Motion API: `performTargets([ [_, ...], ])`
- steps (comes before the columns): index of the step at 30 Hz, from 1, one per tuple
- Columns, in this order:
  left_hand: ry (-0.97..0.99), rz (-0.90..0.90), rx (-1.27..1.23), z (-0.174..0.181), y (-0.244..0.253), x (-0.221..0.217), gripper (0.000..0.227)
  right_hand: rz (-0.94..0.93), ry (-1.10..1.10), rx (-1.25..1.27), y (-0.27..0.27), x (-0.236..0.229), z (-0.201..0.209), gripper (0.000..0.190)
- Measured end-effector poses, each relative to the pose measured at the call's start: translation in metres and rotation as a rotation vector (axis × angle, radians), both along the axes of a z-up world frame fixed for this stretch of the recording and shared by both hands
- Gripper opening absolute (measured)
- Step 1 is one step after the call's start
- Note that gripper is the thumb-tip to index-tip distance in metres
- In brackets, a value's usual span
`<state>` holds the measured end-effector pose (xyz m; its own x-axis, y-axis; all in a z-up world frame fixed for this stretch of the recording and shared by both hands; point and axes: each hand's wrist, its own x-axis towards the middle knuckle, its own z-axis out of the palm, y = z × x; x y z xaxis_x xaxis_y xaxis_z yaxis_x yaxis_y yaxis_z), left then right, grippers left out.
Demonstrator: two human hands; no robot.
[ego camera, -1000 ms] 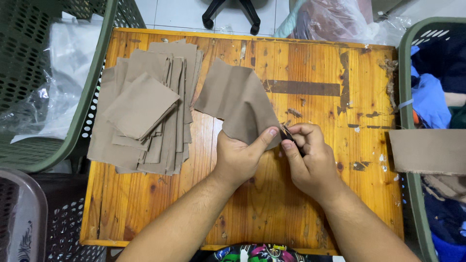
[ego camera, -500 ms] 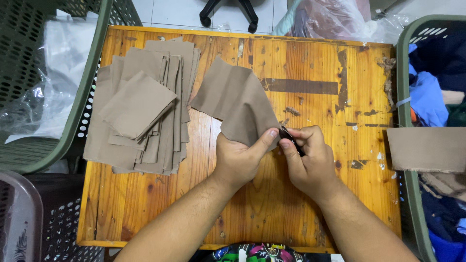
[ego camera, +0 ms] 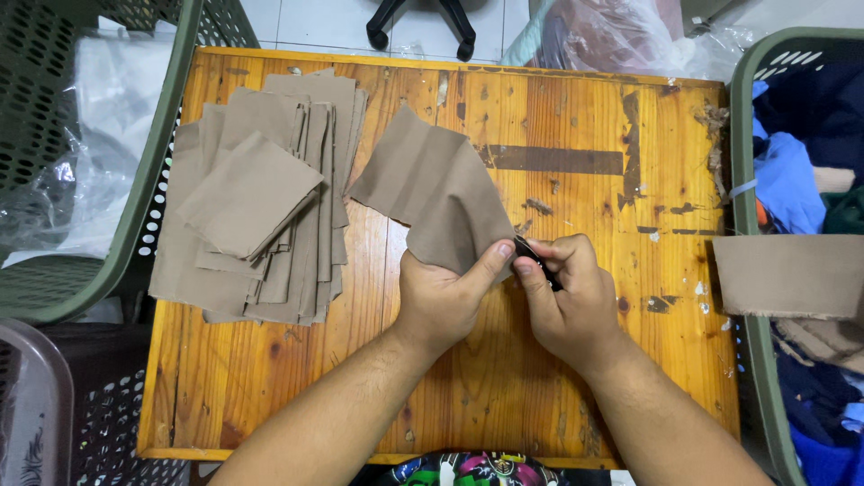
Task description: The person uses a small knife to trim the edges of a piece of brown fabric held in their hands. They repeatedly cut small sections along the edges, occasionally folding the fabric to access different sides, and place the trimmed pieces on a wooden table.
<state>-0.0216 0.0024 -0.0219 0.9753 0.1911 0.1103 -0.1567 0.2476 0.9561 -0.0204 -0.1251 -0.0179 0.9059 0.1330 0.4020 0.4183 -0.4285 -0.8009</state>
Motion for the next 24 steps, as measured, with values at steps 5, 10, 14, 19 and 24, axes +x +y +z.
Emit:
performTargets([
  [5, 0.006, 0.006, -0.01, 0.001, -0.001, -0.002, 0.03, -0.038, -0.031, -0.058, 0.002, 0.001, 0.005, 0.011],
  [10, -0.007, -0.009, -0.022, -0.002, -0.001, -0.001, 0.031, -0.046, -0.028, -0.04, 0.002, 0.001, 0.006, 0.009],
  [14, -0.013, -0.02, -0.024, -0.007, 0.001, -0.002, 0.036, -0.051, -0.017, -0.057, 0.0, 0.001, 0.007, 0.007],
  [19, -0.028, -0.01, -0.017, -0.005, 0.005, 0.001, 0.04, -0.046, 0.029, 0.014, -0.004, 0.002, 0.004, 0.008],
  [24, -0.038, -0.018, -0.008, 0.013, 0.009, 0.007, 0.032, -0.018, 0.153, 0.156, -0.01, 0.009, -0.004, 0.01],
])
